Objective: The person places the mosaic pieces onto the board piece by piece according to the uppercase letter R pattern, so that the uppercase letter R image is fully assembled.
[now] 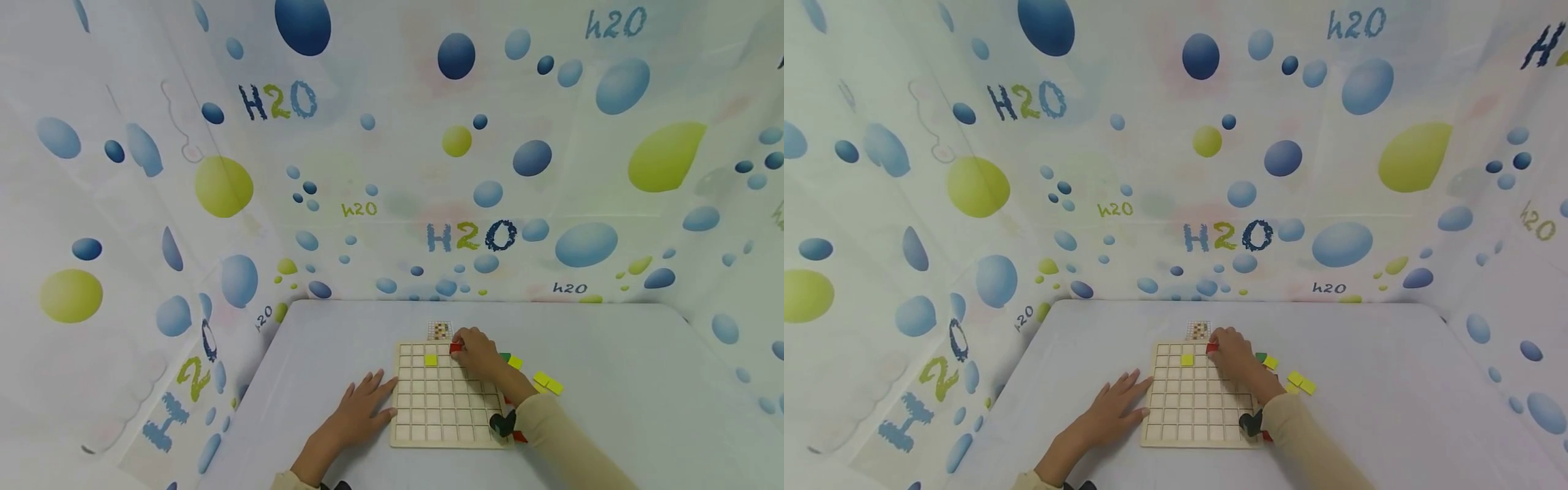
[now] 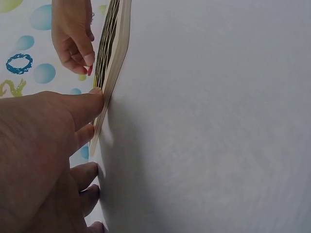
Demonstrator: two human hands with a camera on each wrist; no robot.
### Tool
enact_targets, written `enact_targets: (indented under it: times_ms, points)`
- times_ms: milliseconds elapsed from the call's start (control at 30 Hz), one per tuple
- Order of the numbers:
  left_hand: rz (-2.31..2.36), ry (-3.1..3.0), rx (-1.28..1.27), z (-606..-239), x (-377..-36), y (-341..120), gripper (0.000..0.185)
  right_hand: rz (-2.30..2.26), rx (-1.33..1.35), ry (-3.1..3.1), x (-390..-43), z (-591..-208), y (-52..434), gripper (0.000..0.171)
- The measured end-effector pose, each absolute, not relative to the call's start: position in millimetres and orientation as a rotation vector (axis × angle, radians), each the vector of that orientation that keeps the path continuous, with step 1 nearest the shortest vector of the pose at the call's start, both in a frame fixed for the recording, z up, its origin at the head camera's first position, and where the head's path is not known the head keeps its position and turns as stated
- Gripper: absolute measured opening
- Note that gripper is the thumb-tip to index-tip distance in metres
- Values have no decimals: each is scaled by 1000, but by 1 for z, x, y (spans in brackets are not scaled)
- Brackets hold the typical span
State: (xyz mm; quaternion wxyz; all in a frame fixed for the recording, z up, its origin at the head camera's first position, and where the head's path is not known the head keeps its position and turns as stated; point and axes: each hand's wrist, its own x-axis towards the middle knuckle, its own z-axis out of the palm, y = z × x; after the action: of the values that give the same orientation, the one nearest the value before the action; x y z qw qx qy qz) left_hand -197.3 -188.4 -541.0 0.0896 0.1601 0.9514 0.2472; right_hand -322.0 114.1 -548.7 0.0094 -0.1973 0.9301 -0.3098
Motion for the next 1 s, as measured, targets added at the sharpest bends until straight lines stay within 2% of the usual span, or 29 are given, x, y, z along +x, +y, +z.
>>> enact_targets:
  times_ms: [400, 700, 1000]
  points:
    - [723, 2836, 460, -547, -200, -189, 64, -895, -648, 2880, -302, -546, 93, 11]
    - [696, 2855, 465, -545, -198, -187, 64, -882, -684, 2932, -299, -546, 89, 15]
    - [717, 2848, 478, -544, -197, -188, 64, -922, -749, 2990, -289, -546, 96, 4]
